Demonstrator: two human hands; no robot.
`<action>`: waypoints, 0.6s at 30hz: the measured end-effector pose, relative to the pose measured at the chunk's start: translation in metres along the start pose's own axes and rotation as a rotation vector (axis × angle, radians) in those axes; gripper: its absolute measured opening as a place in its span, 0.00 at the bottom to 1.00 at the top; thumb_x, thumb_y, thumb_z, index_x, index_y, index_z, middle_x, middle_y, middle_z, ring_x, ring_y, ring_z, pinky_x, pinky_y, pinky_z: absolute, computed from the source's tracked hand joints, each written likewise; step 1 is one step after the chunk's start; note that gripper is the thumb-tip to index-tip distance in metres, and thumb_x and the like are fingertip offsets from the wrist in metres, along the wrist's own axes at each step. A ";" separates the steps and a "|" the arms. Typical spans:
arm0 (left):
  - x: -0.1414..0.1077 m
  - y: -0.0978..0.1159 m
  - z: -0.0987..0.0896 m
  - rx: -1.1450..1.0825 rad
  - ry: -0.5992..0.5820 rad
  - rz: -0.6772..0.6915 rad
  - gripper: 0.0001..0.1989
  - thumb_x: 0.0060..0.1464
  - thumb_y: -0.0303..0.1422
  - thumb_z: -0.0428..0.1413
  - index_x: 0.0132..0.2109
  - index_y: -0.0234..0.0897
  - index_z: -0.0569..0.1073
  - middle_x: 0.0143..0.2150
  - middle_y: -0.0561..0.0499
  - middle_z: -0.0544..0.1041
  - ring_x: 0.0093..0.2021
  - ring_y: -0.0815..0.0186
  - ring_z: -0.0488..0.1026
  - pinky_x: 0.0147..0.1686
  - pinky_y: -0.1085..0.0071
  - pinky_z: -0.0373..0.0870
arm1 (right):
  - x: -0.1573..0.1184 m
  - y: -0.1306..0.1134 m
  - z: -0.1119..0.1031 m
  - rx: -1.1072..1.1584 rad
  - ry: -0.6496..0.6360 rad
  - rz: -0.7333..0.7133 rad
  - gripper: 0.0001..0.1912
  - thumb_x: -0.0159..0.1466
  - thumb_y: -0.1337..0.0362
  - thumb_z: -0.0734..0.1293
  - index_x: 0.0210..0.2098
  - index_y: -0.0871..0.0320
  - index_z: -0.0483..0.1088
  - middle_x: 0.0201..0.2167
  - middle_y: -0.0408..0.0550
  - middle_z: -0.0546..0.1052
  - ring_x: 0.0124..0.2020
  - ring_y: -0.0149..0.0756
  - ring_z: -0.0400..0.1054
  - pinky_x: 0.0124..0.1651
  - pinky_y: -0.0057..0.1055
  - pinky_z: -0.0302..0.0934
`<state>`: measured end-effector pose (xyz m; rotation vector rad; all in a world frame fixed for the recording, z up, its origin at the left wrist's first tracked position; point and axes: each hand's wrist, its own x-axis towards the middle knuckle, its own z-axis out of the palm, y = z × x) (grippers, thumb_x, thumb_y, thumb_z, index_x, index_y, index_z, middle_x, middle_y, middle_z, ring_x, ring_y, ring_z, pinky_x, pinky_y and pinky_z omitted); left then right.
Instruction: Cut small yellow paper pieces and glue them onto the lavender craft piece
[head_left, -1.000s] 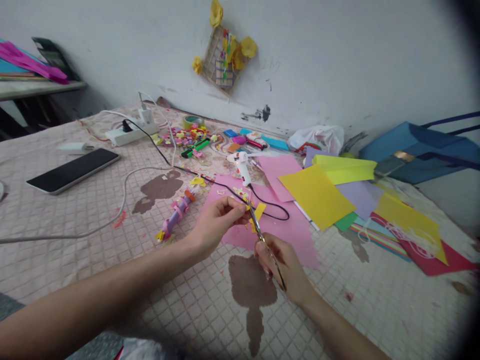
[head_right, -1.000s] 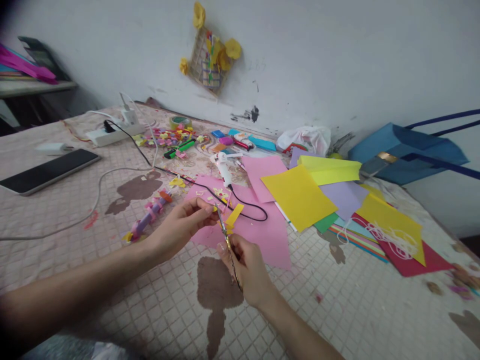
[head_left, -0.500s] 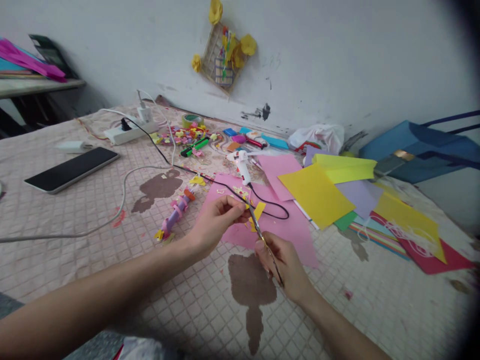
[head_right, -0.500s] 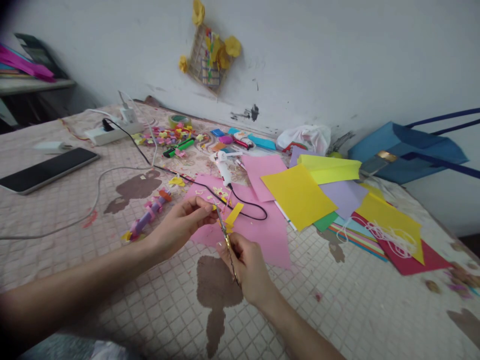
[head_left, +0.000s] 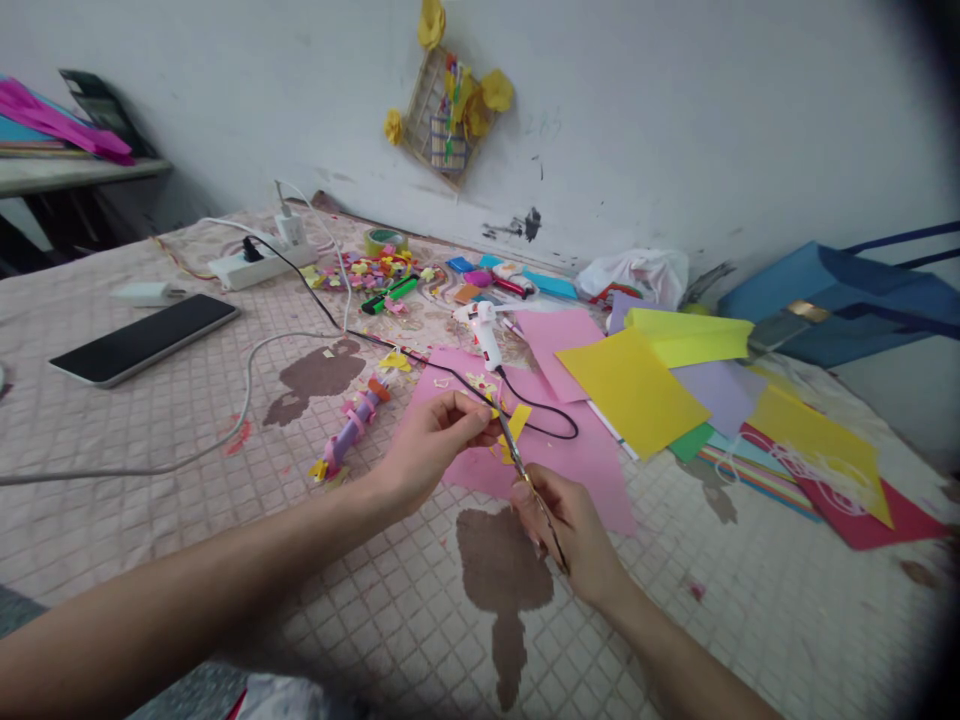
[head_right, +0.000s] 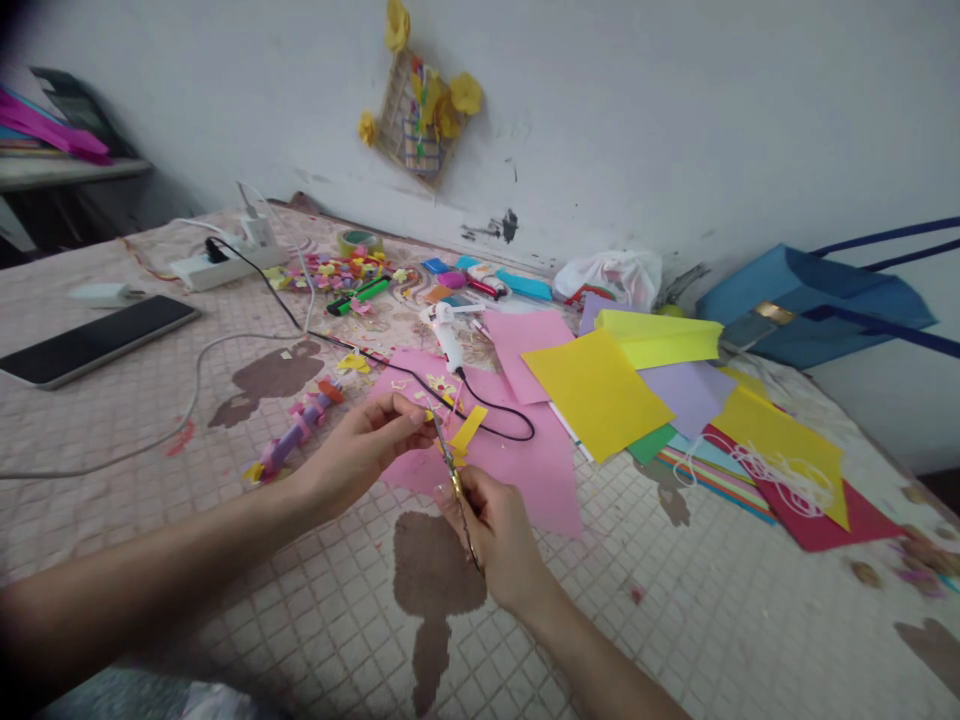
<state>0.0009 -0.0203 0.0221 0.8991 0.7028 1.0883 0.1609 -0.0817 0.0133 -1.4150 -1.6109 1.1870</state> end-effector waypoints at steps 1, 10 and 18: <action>0.000 0.000 0.000 -0.001 -0.002 -0.002 0.06 0.50 0.30 0.58 0.31 0.32 0.69 0.30 0.51 0.74 0.32 0.70 0.71 0.39 0.69 0.67 | 0.000 0.000 0.000 0.006 -0.004 0.003 0.22 0.62 0.47 0.58 0.21 0.56 0.55 0.15 0.36 0.55 0.16 0.26 0.50 0.19 0.26 0.44; 0.000 0.002 0.000 -0.029 -0.011 0.009 0.07 0.48 0.31 0.59 0.29 0.32 0.68 0.29 0.50 0.74 0.31 0.70 0.71 0.37 0.69 0.67 | 0.000 0.003 -0.002 0.023 0.001 0.008 0.22 0.61 0.48 0.59 0.21 0.57 0.56 0.14 0.35 0.56 0.15 0.25 0.51 0.18 0.25 0.44; -0.003 0.002 0.001 0.091 -0.036 -0.035 0.07 0.50 0.32 0.58 0.31 0.32 0.68 0.33 0.50 0.73 0.33 0.70 0.71 0.38 0.70 0.66 | 0.005 -0.005 -0.005 0.194 0.067 0.053 0.16 0.58 0.52 0.65 0.27 0.59 0.63 0.14 0.35 0.60 0.15 0.24 0.52 0.18 0.23 0.47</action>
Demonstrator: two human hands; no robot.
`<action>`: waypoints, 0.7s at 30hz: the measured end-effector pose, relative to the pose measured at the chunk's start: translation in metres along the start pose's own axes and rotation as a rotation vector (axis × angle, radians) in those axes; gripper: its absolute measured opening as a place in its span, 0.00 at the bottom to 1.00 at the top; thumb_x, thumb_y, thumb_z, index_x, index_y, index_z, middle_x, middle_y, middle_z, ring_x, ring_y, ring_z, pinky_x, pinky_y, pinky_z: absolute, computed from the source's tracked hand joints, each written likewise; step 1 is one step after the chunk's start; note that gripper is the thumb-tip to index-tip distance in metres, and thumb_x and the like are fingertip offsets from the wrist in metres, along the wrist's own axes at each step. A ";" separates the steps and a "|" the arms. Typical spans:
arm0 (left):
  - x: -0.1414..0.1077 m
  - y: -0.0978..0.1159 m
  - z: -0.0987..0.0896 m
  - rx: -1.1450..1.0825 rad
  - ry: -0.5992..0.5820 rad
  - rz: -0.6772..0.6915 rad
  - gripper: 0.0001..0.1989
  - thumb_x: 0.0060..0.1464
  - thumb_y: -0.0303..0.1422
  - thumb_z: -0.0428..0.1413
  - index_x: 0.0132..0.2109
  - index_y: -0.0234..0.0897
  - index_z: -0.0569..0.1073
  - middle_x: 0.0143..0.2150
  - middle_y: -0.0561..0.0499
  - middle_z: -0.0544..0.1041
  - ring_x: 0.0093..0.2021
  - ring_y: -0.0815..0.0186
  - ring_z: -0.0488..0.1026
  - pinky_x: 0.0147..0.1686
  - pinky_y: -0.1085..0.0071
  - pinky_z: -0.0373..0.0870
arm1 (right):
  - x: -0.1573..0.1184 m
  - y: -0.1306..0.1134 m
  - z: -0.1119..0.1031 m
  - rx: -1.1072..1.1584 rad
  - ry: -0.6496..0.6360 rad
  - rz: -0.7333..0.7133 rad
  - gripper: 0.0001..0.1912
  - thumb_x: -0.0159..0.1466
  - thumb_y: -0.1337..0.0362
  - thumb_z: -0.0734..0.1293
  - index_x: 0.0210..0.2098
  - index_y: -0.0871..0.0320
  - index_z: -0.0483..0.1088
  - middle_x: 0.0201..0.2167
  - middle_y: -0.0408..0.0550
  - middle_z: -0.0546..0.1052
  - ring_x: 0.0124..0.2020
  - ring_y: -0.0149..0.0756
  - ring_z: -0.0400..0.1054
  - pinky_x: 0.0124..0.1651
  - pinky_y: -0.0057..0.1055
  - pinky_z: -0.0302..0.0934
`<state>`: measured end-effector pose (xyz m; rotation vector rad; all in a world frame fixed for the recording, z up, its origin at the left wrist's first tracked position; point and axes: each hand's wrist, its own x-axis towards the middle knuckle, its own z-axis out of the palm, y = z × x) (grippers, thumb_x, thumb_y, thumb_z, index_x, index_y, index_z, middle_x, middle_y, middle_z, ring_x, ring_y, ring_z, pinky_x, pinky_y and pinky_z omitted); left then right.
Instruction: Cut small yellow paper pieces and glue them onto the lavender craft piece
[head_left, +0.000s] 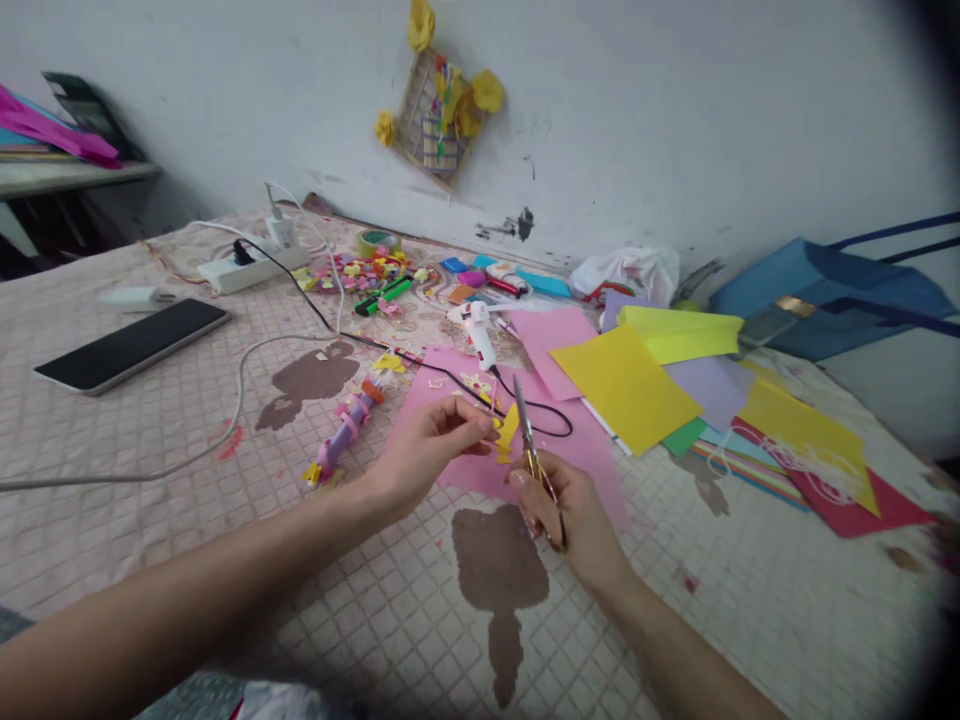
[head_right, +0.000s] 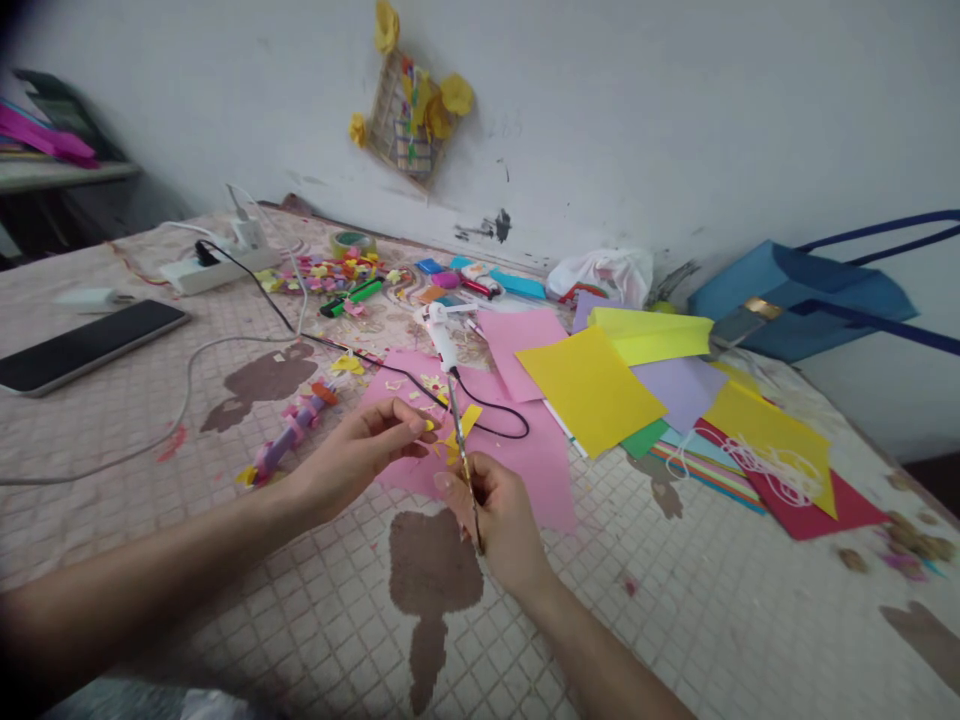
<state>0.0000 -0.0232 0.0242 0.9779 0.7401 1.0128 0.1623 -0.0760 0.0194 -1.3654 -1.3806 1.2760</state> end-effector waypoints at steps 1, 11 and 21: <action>-0.001 -0.002 0.001 0.030 -0.015 0.001 0.07 0.50 0.32 0.58 0.31 0.32 0.68 0.33 0.50 0.73 0.33 0.70 0.70 0.37 0.70 0.66 | 0.001 -0.001 0.000 0.018 0.009 0.002 0.14 0.58 0.54 0.66 0.29 0.59 0.65 0.14 0.35 0.61 0.15 0.24 0.53 0.18 0.22 0.47; -0.003 -0.015 0.006 0.165 -0.097 -0.012 0.08 0.50 0.34 0.58 0.31 0.32 0.69 0.34 0.49 0.72 0.35 0.68 0.69 0.37 0.70 0.64 | 0.004 0.002 -0.001 0.109 0.059 -0.059 0.06 0.60 0.61 0.65 0.31 0.58 0.66 0.15 0.35 0.62 0.16 0.23 0.55 0.18 0.22 0.50; -0.004 -0.011 0.007 0.151 -0.107 -0.076 0.08 0.49 0.33 0.58 0.30 0.33 0.70 0.30 0.53 0.71 0.32 0.71 0.67 0.35 0.72 0.63 | 0.006 0.002 -0.006 0.103 0.098 -0.086 0.09 0.61 0.59 0.64 0.29 0.58 0.66 0.15 0.35 0.62 0.16 0.23 0.54 0.19 0.22 0.49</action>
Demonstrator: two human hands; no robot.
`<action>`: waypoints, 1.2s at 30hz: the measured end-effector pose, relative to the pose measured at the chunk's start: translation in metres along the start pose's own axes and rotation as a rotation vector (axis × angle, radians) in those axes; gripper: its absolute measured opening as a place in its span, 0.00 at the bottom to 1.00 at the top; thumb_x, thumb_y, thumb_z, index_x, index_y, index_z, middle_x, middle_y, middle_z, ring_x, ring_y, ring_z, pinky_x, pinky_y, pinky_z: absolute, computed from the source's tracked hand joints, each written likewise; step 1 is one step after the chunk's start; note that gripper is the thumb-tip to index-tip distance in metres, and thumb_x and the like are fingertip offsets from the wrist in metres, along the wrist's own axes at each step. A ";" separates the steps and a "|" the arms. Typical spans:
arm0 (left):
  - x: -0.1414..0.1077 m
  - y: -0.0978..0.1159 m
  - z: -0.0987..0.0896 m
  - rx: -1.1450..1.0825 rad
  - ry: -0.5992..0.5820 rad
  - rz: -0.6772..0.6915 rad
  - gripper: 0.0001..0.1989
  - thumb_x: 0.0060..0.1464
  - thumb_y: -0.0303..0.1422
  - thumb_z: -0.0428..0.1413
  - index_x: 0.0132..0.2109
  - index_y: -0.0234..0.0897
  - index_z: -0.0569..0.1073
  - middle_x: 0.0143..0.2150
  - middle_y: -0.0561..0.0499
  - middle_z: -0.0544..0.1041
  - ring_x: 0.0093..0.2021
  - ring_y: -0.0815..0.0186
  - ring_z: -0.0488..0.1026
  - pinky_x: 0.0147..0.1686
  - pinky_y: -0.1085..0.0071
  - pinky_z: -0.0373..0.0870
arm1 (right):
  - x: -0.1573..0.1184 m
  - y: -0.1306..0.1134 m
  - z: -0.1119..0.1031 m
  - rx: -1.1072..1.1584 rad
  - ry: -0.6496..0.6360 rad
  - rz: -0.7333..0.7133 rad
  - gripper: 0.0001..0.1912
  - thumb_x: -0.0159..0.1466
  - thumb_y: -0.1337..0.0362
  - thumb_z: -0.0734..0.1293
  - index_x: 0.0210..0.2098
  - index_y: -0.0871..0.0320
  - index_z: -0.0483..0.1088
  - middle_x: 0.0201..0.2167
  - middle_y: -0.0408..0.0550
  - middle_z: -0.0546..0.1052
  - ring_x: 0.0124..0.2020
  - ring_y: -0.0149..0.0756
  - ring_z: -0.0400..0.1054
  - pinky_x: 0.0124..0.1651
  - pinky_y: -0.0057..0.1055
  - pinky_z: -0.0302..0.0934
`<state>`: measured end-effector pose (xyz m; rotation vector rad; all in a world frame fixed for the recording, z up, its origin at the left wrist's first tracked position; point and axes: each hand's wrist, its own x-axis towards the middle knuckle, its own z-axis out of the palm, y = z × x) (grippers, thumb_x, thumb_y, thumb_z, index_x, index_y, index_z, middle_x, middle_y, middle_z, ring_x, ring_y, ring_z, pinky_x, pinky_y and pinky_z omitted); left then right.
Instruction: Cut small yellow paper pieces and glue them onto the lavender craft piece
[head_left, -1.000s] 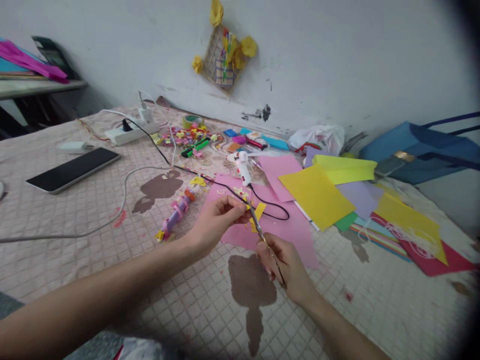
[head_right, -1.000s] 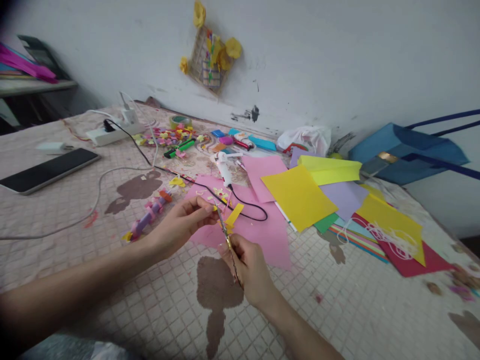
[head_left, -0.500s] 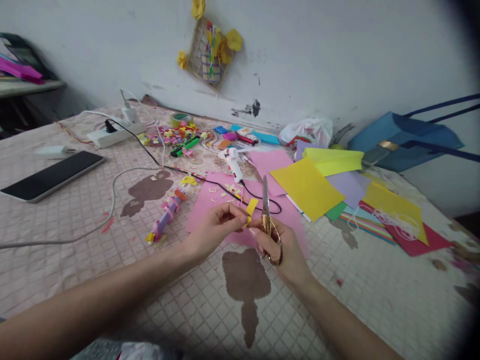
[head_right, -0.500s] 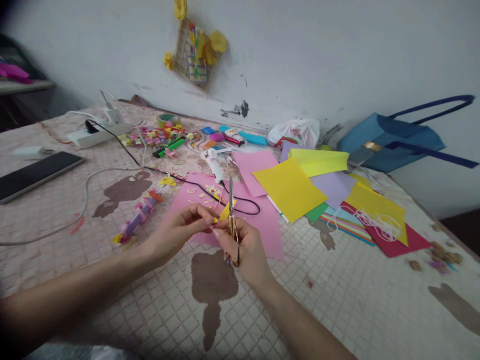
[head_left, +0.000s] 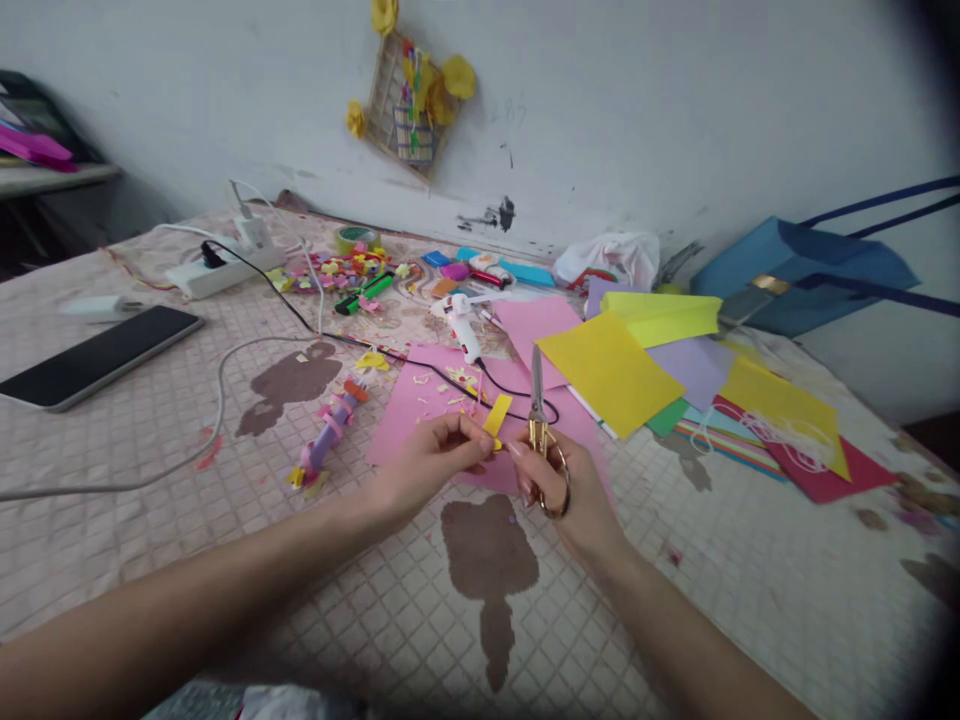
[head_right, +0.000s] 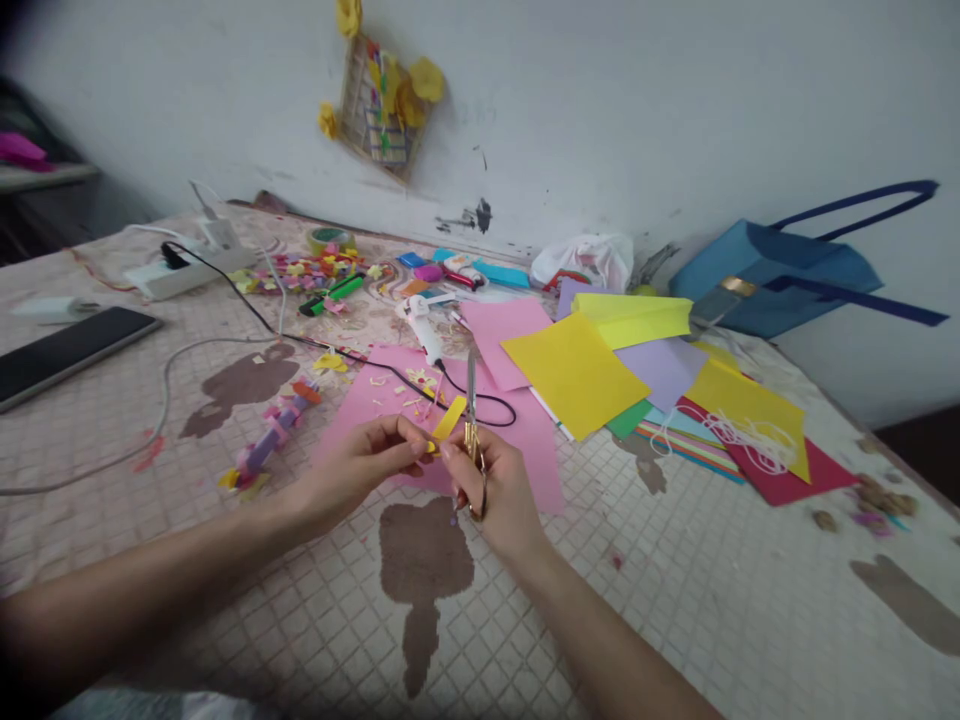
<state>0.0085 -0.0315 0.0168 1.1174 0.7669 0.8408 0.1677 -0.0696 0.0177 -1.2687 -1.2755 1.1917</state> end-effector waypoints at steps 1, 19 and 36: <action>0.000 0.000 0.000 -0.012 0.018 0.000 0.08 0.49 0.33 0.58 0.30 0.32 0.69 0.30 0.53 0.71 0.32 0.71 0.67 0.34 0.73 0.63 | 0.000 0.000 0.000 0.003 -0.006 0.004 0.09 0.61 0.59 0.64 0.30 0.58 0.66 0.15 0.35 0.62 0.16 0.23 0.54 0.19 0.22 0.49; 0.001 0.000 -0.002 -0.018 -0.017 -0.017 0.09 0.48 0.34 0.60 0.30 0.32 0.70 0.29 0.52 0.72 0.31 0.71 0.68 0.34 0.73 0.64 | -0.003 -0.005 0.002 -0.024 -0.030 0.024 0.17 0.64 0.52 0.59 0.26 0.58 0.61 0.14 0.35 0.59 0.15 0.25 0.52 0.19 0.24 0.48; 0.003 0.003 -0.008 -0.241 0.051 0.112 0.07 0.51 0.33 0.58 0.31 0.33 0.68 0.32 0.51 0.73 0.33 0.70 0.70 0.38 0.71 0.65 | -0.012 0.003 0.007 -0.186 -0.171 0.028 0.19 0.62 0.50 0.61 0.23 0.57 0.57 0.15 0.35 0.56 0.16 0.25 0.50 0.19 0.25 0.44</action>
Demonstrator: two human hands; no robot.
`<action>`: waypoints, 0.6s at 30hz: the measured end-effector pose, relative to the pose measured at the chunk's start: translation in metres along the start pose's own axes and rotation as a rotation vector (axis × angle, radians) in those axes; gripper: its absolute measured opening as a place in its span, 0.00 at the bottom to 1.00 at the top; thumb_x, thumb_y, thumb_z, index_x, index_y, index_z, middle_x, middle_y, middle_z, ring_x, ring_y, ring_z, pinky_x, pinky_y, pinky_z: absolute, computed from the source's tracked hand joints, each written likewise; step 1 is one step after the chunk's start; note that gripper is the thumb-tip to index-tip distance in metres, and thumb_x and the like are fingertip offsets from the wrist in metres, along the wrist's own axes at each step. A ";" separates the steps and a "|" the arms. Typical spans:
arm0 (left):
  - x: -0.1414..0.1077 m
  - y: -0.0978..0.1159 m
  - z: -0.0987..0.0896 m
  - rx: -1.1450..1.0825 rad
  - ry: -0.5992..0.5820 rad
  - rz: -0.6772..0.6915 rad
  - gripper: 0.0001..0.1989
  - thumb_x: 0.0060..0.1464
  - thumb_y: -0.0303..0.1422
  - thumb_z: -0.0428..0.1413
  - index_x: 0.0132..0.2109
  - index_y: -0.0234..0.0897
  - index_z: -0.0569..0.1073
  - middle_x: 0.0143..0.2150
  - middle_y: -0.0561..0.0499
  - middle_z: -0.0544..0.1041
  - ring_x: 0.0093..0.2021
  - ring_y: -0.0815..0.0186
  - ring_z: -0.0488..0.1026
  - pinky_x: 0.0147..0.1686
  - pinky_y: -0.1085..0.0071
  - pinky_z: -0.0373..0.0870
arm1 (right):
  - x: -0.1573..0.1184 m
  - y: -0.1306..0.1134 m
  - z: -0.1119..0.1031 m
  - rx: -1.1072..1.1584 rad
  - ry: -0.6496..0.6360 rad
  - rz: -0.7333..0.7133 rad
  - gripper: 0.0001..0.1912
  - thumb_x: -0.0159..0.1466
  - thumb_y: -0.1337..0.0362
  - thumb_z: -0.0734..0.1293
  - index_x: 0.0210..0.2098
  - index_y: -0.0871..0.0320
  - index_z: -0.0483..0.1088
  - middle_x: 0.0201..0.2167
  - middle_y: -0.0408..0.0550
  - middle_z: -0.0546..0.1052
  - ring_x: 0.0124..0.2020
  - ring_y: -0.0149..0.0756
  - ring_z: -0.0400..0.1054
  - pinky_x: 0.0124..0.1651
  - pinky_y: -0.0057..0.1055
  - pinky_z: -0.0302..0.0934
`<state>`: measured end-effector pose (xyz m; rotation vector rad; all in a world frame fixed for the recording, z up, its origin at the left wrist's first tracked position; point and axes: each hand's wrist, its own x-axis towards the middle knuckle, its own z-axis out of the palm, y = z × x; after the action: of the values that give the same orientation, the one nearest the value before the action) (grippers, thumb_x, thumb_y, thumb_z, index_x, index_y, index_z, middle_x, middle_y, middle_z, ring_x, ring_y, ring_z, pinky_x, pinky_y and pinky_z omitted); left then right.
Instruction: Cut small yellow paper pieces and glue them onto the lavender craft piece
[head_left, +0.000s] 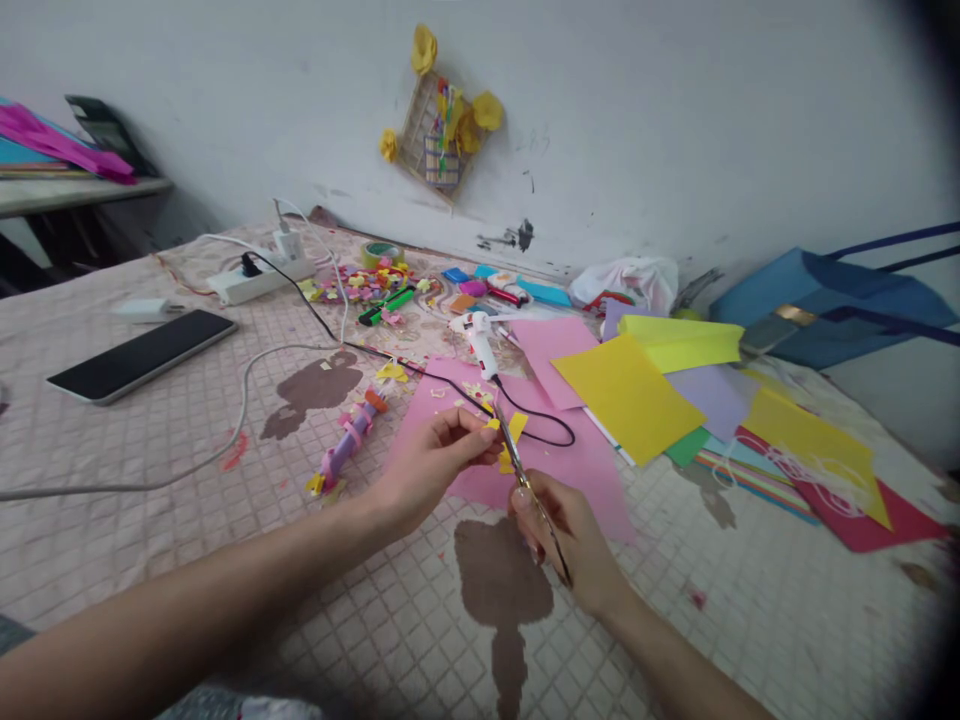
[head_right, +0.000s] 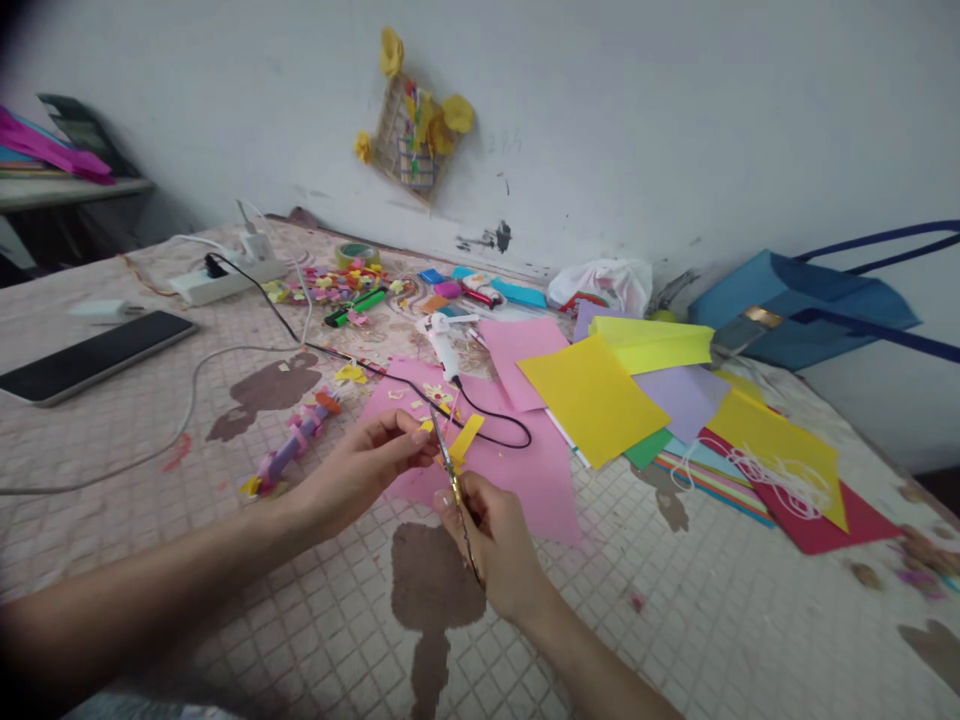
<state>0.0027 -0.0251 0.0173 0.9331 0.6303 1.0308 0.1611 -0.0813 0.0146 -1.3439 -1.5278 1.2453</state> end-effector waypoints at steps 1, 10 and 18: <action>0.000 0.000 0.000 -0.005 0.004 -0.005 0.07 0.51 0.33 0.58 0.31 0.33 0.69 0.31 0.51 0.73 0.33 0.70 0.70 0.38 0.71 0.65 | 0.000 0.000 0.000 -0.010 0.005 -0.003 0.19 0.61 0.50 0.61 0.23 0.57 0.57 0.15 0.35 0.56 0.16 0.25 0.51 0.19 0.25 0.45; -0.001 0.001 0.003 -0.030 0.028 -0.009 0.08 0.49 0.33 0.59 0.30 0.33 0.69 0.30 0.51 0.72 0.32 0.70 0.68 0.38 0.70 0.64 | 0.001 0.001 0.001 -0.067 0.024 -0.031 0.19 0.61 0.50 0.61 0.22 0.56 0.56 0.15 0.36 0.57 0.16 0.26 0.52 0.19 0.25 0.45; -0.002 0.003 0.007 -0.070 0.067 -0.018 0.07 0.48 0.32 0.60 0.30 0.33 0.69 0.29 0.52 0.72 0.31 0.71 0.68 0.37 0.71 0.64 | 0.002 0.000 0.002 -0.073 0.019 -0.035 0.20 0.61 0.48 0.59 0.22 0.56 0.56 0.15 0.36 0.57 0.17 0.27 0.51 0.20 0.26 0.46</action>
<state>0.0065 -0.0286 0.0236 0.8334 0.6537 1.0645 0.1586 -0.0796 0.0137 -1.3661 -1.5900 1.1624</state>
